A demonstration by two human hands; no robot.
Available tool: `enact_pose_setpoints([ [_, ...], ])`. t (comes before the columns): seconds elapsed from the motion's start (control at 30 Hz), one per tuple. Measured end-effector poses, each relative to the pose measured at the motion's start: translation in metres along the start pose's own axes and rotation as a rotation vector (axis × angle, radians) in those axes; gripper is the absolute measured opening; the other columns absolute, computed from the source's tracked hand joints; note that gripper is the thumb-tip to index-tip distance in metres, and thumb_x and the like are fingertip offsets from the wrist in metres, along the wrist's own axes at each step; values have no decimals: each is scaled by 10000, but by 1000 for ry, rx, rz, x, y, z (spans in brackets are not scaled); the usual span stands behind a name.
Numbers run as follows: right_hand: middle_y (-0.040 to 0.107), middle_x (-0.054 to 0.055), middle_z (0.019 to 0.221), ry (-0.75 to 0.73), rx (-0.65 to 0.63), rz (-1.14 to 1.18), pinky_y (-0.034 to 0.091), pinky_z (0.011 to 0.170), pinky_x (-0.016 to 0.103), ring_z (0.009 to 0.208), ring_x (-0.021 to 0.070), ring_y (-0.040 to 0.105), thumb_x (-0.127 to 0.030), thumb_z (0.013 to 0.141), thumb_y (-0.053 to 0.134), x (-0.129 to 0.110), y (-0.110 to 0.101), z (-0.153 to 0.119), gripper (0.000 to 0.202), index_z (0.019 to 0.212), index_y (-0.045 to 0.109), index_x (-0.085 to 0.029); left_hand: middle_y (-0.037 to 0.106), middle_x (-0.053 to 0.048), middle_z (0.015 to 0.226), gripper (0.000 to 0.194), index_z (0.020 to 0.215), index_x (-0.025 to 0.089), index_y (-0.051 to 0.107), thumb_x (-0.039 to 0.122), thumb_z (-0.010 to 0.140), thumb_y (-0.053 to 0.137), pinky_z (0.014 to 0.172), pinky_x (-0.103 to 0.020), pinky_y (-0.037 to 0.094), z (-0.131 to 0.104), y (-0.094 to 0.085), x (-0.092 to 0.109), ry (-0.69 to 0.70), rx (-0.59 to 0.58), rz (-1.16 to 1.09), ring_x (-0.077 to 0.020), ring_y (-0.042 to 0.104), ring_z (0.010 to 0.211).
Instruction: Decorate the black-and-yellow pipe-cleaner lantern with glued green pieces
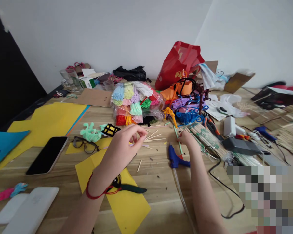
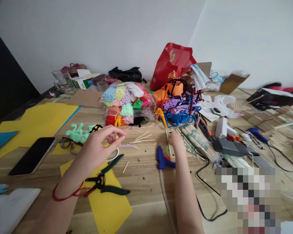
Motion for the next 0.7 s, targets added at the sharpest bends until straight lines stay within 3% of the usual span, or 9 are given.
enact_pose_setpoints([
  [0.1, 638, 99, 1263, -69, -88, -6, 581, 895, 439, 1070, 232, 663, -349, 967, 628, -19, 8, 1, 343, 1259, 605, -171, 684, 7, 783, 78, 842, 204, 657, 159, 874, 602, 628, -249, 478, 0, -2, -3, -2, 14, 10, -126, 586, 641],
  [0.33, 625, 105, 1295, -358, -133, -48, 571, 919, 443, 1100, 237, 652, -346, 967, 627, -81, 2, 17, 338, 1262, 608, -181, 690, 4, 776, 75, 860, 208, 653, 190, 898, 590, 626, -264, 482, -1, -6, -10, -10, 43, 24, -129, 596, 633],
  [0.53, 628, 123, 1278, -324, -108, -141, 572, 913, 440, 1097, 247, 656, -346, 950, 654, -100, -2, 45, 379, 1267, 602, -146, 667, 12, 748, 86, 871, 209, 650, 164, 895, 582, 617, -263, 472, 0, -6, -6, 14, 44, 53, -124, 580, 615],
  [0.7, 628, 111, 1284, -280, -74, -182, 574, 910, 454, 1091, 244, 656, -352, 962, 634, -104, -3, 50, 371, 1277, 595, -159, 674, 5, 769, 88, 881, 210, 651, 175, 907, 574, 629, -271, 481, -2, -9, -4, 19, 49, 42, -131, 597, 636],
])
Point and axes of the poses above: each hand's wrist, its own z-axis towards the middle knuckle, its own y-axis out of the palm, x = y × z, the point moved 8 cm from there along z, towards the middle knuckle
